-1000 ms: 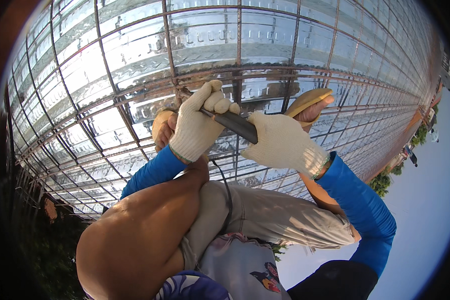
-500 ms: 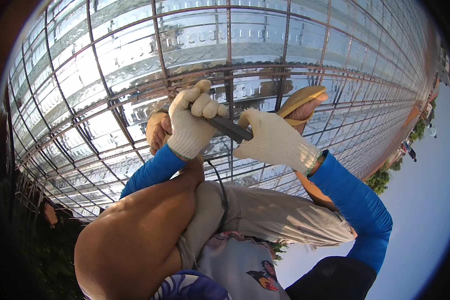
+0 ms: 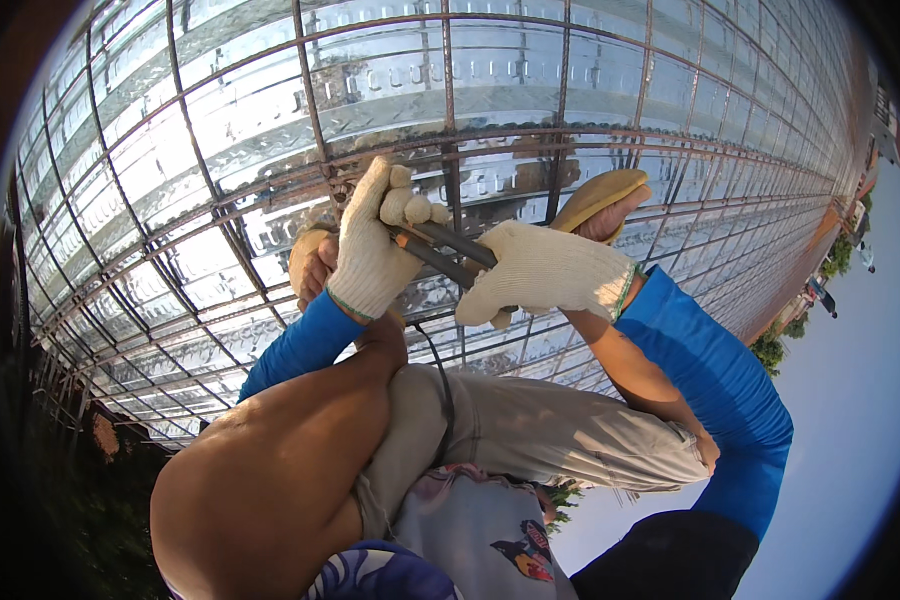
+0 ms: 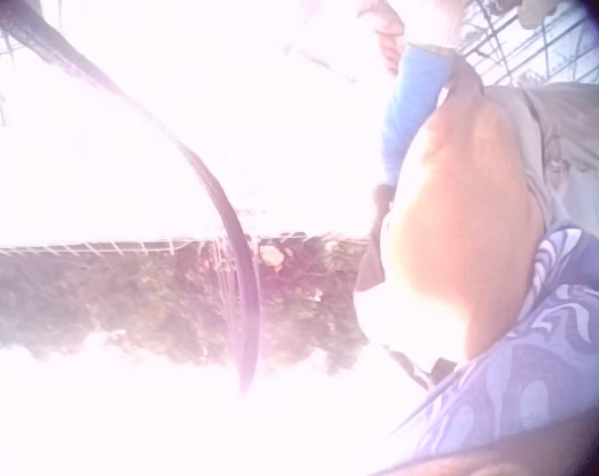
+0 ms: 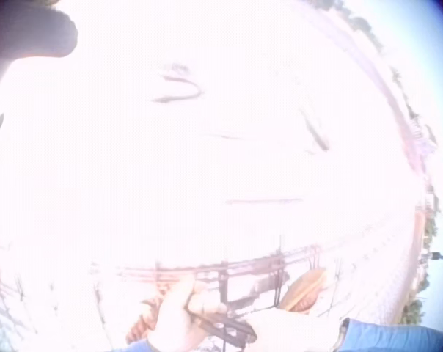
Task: The person secures metal scaffolding poles using wire ties and pliers. They wrap wire around intersecting poles, twist it to tighten, and cut the excess with pliers. The work is performed on an elevated metal grid structure.
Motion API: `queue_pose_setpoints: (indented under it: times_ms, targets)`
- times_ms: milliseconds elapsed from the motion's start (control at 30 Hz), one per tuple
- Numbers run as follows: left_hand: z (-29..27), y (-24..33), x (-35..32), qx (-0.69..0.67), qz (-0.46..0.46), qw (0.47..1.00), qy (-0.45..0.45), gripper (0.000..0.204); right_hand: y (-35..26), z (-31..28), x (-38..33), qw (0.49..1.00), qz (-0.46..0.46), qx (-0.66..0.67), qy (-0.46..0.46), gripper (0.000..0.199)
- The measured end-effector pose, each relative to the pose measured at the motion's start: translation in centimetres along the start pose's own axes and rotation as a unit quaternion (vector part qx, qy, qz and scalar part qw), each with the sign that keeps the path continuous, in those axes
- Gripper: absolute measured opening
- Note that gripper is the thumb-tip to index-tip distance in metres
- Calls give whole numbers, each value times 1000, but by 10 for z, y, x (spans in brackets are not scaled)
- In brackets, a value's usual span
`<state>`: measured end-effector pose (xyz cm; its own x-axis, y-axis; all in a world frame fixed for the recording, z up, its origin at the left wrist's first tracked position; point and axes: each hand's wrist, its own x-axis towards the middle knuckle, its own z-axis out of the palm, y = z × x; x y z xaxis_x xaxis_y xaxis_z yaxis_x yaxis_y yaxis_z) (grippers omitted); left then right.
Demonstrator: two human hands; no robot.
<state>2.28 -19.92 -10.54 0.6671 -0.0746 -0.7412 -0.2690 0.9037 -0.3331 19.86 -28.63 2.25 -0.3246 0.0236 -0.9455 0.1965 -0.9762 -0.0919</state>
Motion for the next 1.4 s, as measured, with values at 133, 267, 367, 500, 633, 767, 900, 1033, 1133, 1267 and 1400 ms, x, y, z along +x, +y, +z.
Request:
queue_pose_setpoints:
  times_ms: [133, 267, 367, 500, 633, 767, 900, 1033, 1133, 1267, 1400]
  targets:
    - [-3, -2, 0, 32, 11, 999, 11, 29, 23, 36, 8, 916, -65, -283, 278, 30]
    - [9, 6, -5, 60, 28, 997, -33, 34, 12, 41, -3, 838, -66, -368, 398, 31]
    - [2, 11, 4, 68, 33, 993, -87, 41, 6, 35, -9, 906, -91, -255, 327, 44]
    - [18, 23, -1, 91, 32, 989, -110, 44, 26, 16, -5, 951, -132, -159, 228, 68]
    - [13, -2, -19, 162, 93, 978, -98, 36, 29, 35, -21, 885, -24, -203, 419, 71]
    - [-4, -18, 0, 114, 176, 974, -80, 30, 52, 63, -40, 850, -76, -227, 470, 44]
    - [3, 1, -7, 92, 112, 989, -31, 28, 45, 72, -66, 870, -154, -306, 355, 54]
    - [36, 9, -8, 177, 130, 974, -51, 22, 23, 52, -89, 863, -215, -342, 303, 41]
    - [51, 8, -13, 187, 118, 972, -81, 18, 41, 44, -95, 830, -237, -347, 366, 34]
    - [62, 31, -5, 267, 168, 943, -101, 27, 35, 31, -120, 892, -143, -294, 312, 53]
    - [67, 67, 6, 269, 197, 936, -115, 34, 12, 40, -160, 880, -118, -409, 210, 62]
